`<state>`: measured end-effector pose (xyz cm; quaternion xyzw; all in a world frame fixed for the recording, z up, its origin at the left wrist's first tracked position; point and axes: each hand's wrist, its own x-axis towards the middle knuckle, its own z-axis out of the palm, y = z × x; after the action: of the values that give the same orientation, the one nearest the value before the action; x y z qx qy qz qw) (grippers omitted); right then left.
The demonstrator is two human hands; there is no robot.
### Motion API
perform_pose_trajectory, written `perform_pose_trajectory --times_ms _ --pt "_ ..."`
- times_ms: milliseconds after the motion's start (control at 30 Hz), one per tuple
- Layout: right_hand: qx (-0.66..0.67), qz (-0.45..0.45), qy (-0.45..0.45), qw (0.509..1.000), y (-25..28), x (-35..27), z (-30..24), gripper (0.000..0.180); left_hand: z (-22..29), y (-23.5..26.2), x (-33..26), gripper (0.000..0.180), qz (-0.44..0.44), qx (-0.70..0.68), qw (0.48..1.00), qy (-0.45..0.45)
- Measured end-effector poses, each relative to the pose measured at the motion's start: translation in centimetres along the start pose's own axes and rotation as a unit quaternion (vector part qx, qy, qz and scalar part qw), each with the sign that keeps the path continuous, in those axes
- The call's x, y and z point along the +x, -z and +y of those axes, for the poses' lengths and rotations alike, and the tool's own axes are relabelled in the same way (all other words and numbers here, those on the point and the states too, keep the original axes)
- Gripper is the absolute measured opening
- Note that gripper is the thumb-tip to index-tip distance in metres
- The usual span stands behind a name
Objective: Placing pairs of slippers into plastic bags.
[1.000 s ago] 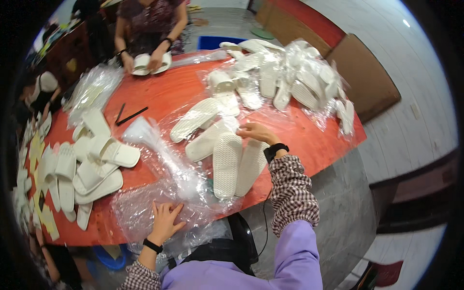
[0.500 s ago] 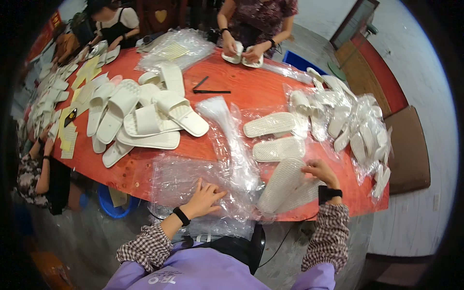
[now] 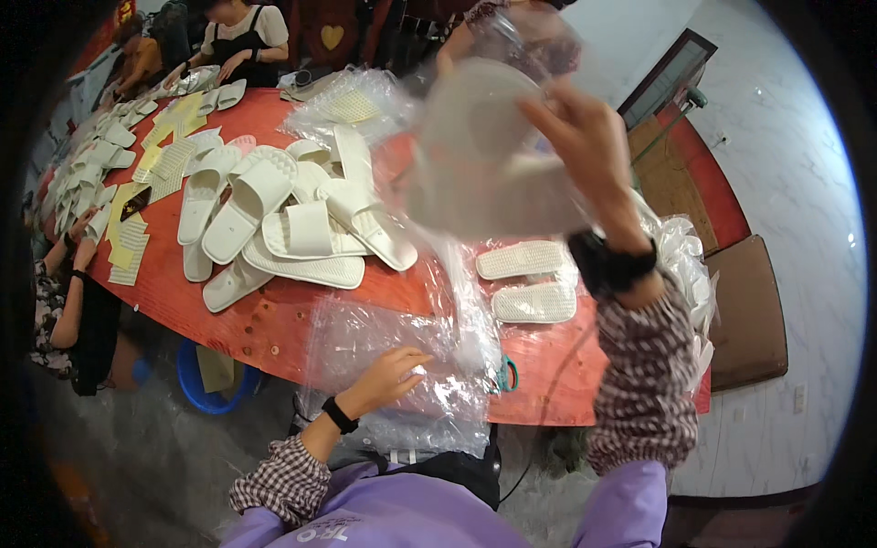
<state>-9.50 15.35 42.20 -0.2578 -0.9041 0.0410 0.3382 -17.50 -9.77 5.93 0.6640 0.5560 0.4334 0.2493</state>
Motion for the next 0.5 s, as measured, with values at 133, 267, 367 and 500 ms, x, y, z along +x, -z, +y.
perform_pose_trajectory --times_ms 133,267,367,500 --pt "0.083 0.070 0.141 0.984 -9.7 6.7 -6.7 0.026 1.2 4.8 -0.8 0.035 0.074 -0.033 0.996 0.040" --pt "0.165 0.087 0.204 0.961 -14.3 8.7 -11.0 0.020 0.3 8.3 -1.6 0.034 0.134 -0.101 0.980 0.111" --pt "0.195 0.099 0.207 0.954 -14.9 7.8 -13.5 0.018 -1.7 10.7 -1.5 0.056 0.204 -0.351 0.900 0.157" --pt "0.192 0.075 0.330 0.921 -14.6 5.0 -12.8 0.012 -2.1 16.3 2.7 0.072 0.262 -0.682 0.670 0.132"
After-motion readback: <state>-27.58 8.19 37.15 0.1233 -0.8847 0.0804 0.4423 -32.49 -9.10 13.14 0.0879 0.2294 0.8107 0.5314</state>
